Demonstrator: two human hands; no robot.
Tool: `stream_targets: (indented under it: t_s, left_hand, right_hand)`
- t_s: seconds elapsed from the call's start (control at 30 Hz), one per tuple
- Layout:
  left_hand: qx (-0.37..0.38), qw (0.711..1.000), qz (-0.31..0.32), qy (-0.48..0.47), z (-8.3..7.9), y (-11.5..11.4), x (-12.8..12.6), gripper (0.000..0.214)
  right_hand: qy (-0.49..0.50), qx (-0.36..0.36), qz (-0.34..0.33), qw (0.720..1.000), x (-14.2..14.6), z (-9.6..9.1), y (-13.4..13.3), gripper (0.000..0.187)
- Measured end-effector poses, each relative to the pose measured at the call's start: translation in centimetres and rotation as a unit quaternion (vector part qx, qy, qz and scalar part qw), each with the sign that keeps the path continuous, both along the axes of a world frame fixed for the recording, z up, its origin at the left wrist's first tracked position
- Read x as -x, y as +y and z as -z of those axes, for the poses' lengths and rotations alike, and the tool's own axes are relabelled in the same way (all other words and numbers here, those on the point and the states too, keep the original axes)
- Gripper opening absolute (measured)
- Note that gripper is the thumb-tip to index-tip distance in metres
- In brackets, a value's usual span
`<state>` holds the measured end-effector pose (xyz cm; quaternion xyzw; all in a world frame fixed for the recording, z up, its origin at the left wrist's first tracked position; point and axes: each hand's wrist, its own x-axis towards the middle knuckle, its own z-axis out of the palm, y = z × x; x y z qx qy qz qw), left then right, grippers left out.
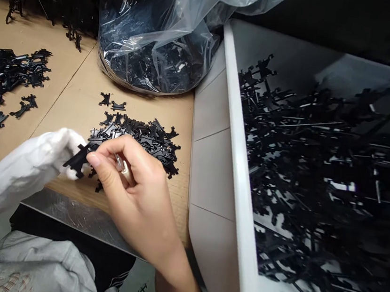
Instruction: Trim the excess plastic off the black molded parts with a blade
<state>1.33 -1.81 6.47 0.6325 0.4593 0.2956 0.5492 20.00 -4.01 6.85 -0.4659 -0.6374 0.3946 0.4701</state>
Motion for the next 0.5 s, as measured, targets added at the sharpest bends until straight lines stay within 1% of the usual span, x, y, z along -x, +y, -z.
stream_targets:
  t_s: [0.07,0.13,0.17,0.23,0.27,0.33,0.43,0.5]
  left_hand:
    - [0.039,0.998,-0.003,-0.049,-0.4,0.1,-0.5,0.028]
    - [0.067,0.995,-0.010,-0.072,-0.8,0.3,-1.0,0.025]
    - [0.081,0.993,-0.021,-0.078,-0.9,0.4,-1.2,0.024]
    - [0.107,0.989,-0.051,-0.092,-1.0,0.6,-1.3,0.022]
    - [0.118,0.986,-0.067,-0.096,-0.9,0.6,-1.3,0.022]
    - [0.126,0.984,-0.080,-0.098,-0.6,0.7,-1.0,0.021]
    - [0.122,0.986,-0.068,-0.090,0.0,0.6,-0.4,0.018]
    - [0.119,0.987,-0.059,-0.086,0.2,0.6,-0.2,0.019]
  right_hand:
    - [-0.005,-0.001,-0.007,1.000,-0.1,0.0,-0.1,0.020]
    - [-0.007,-0.008,-0.017,1.000,-0.4,0.3,-0.3,0.013]
    - [-0.009,-0.011,-0.019,1.000,-0.5,0.5,-0.4,0.018]
    - [-0.022,-0.020,-0.015,0.999,-0.8,1.0,-0.6,0.034]
    - [-0.034,-0.030,-0.013,0.999,-0.9,1.3,-0.6,0.037]
    - [-0.065,-0.066,-0.018,0.995,-0.9,1.8,-0.5,0.037]
    - [-0.110,-0.149,-0.041,0.982,-0.6,1.9,-0.2,0.034]
    - [-0.125,-0.178,-0.044,0.975,-0.4,1.8,-0.1,0.030]
